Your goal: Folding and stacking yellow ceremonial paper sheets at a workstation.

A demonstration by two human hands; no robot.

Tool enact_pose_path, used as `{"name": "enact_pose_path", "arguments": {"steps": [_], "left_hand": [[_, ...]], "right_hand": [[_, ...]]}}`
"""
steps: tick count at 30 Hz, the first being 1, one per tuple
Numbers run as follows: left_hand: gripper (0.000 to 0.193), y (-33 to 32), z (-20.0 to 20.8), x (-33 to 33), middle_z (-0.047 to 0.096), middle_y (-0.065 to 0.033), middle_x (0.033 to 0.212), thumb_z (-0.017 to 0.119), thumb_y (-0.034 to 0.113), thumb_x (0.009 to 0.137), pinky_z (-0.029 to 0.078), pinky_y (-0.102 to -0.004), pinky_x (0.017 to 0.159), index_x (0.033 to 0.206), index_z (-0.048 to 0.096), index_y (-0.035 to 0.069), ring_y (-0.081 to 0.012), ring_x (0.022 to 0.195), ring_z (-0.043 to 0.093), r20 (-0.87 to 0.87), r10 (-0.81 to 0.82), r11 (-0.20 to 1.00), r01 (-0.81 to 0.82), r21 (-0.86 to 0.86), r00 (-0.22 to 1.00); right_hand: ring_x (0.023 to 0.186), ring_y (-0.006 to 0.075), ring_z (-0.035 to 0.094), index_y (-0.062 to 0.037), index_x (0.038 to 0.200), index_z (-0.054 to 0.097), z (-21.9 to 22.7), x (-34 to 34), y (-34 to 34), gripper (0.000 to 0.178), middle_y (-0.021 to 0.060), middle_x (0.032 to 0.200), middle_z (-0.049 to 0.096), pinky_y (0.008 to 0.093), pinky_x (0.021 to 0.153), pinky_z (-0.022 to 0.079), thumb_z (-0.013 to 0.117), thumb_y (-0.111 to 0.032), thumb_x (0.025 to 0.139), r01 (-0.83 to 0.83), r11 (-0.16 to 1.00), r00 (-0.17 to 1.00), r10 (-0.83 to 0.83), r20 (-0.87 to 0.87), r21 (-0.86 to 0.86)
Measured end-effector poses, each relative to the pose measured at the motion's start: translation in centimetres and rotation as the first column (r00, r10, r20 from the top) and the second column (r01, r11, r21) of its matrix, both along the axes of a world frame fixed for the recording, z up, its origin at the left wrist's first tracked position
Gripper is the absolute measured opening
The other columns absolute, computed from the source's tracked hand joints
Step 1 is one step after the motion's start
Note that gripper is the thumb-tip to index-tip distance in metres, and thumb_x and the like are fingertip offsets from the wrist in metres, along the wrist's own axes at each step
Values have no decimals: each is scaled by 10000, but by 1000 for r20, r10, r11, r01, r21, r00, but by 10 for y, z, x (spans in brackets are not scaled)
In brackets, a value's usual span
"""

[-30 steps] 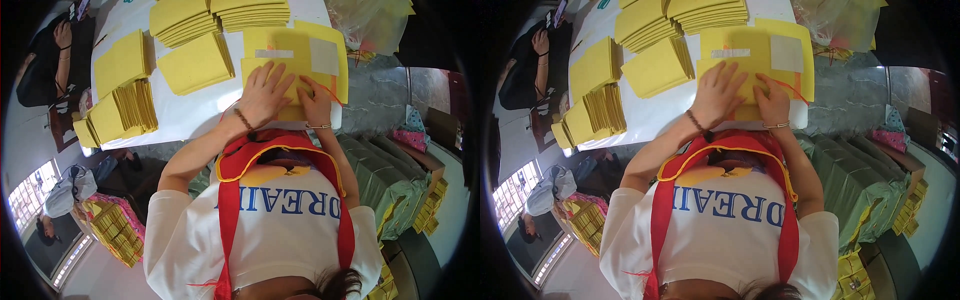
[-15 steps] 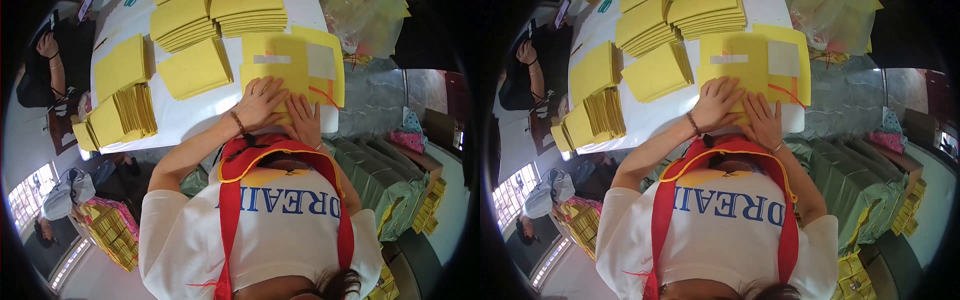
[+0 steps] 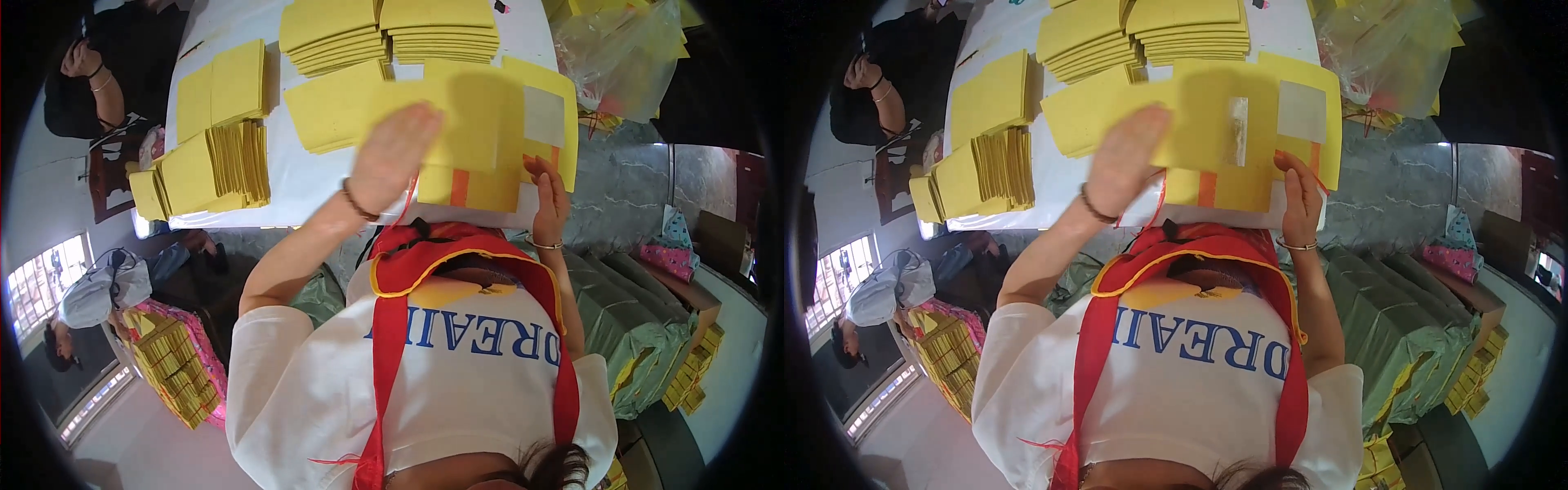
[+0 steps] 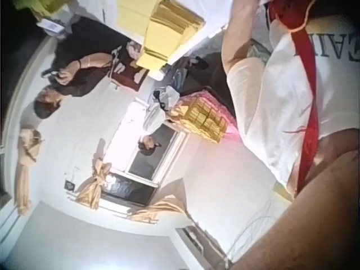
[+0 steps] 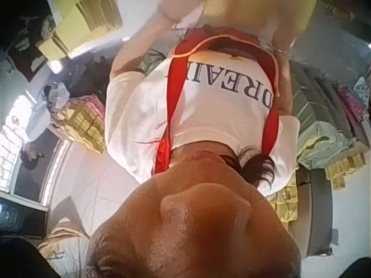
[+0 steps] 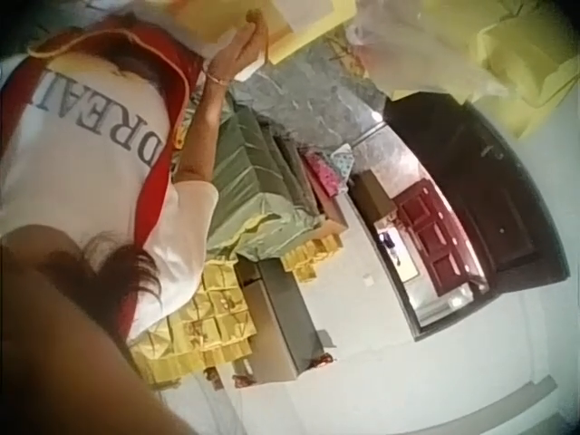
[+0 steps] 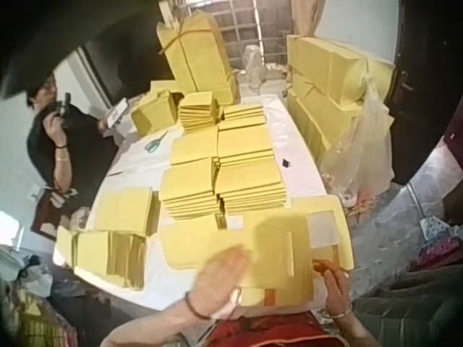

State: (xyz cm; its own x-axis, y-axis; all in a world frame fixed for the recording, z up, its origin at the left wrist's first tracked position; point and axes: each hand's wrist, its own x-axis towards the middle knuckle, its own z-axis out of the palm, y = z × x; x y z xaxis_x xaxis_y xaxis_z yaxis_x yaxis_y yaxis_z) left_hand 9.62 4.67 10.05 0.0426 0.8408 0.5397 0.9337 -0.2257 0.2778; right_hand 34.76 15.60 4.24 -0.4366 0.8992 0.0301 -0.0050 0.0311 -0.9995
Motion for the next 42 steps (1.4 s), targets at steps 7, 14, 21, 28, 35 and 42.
{"name": "enact_pose_path", "arguments": {"steps": [7,14,21,28,35,42], "left_hand": [[527,-34,-54,-98,535,-119,1185,526,44,741,414,-405,878,1263,486,107,-290,1058,508,-376,302,936,-347,-58,876],[638,-33,-75,-98,431,-136,1290,608,87,713,372,-432,930,1317,407,137,-315,1143,432,-329,217,865,-337,-371,919],[751,-41,-90,-91,306,-206,1359,645,109,694,269,-495,1017,1365,309,89,-386,1232,302,-275,212,855,-314,-413,938],[826,-37,-59,-93,281,-217,1383,641,98,642,236,-502,1034,1385,282,88,-393,1245,292,-242,188,845,-282,-454,952],[787,-28,-37,-40,303,-191,1384,665,111,647,270,-485,996,1362,336,97,-384,1223,332,-94,111,921,-138,-365,989],[562,-15,-36,27,480,-148,1225,681,251,715,381,-425,893,1210,501,55,-321,1086,464,15,-197,907,189,-376,980]], "right_hand": [[922,150,597,15,1064,596,2,-11,-5,204,95,966,643,256,824,451,519,-66,894,-69,992,980,47,195,106],[853,148,611,14,1023,610,-5,-14,-4,178,101,912,648,242,760,460,549,-62,873,-97,982,961,50,274,162],[836,174,603,0,1013,612,-4,-19,-2,175,96,890,634,264,740,454,567,-59,854,-120,964,951,43,307,236],[823,183,585,-20,1034,603,-4,-19,4,213,90,918,622,266,732,451,595,-61,825,-280,878,895,91,437,389],[846,206,579,-45,1026,612,-2,-21,1,240,79,917,612,290,754,451,626,-74,788,-258,907,902,103,420,332],[885,258,561,-59,1008,624,-5,-23,3,268,89,937,607,324,776,443,645,-68,741,-316,837,866,62,496,447]]}}
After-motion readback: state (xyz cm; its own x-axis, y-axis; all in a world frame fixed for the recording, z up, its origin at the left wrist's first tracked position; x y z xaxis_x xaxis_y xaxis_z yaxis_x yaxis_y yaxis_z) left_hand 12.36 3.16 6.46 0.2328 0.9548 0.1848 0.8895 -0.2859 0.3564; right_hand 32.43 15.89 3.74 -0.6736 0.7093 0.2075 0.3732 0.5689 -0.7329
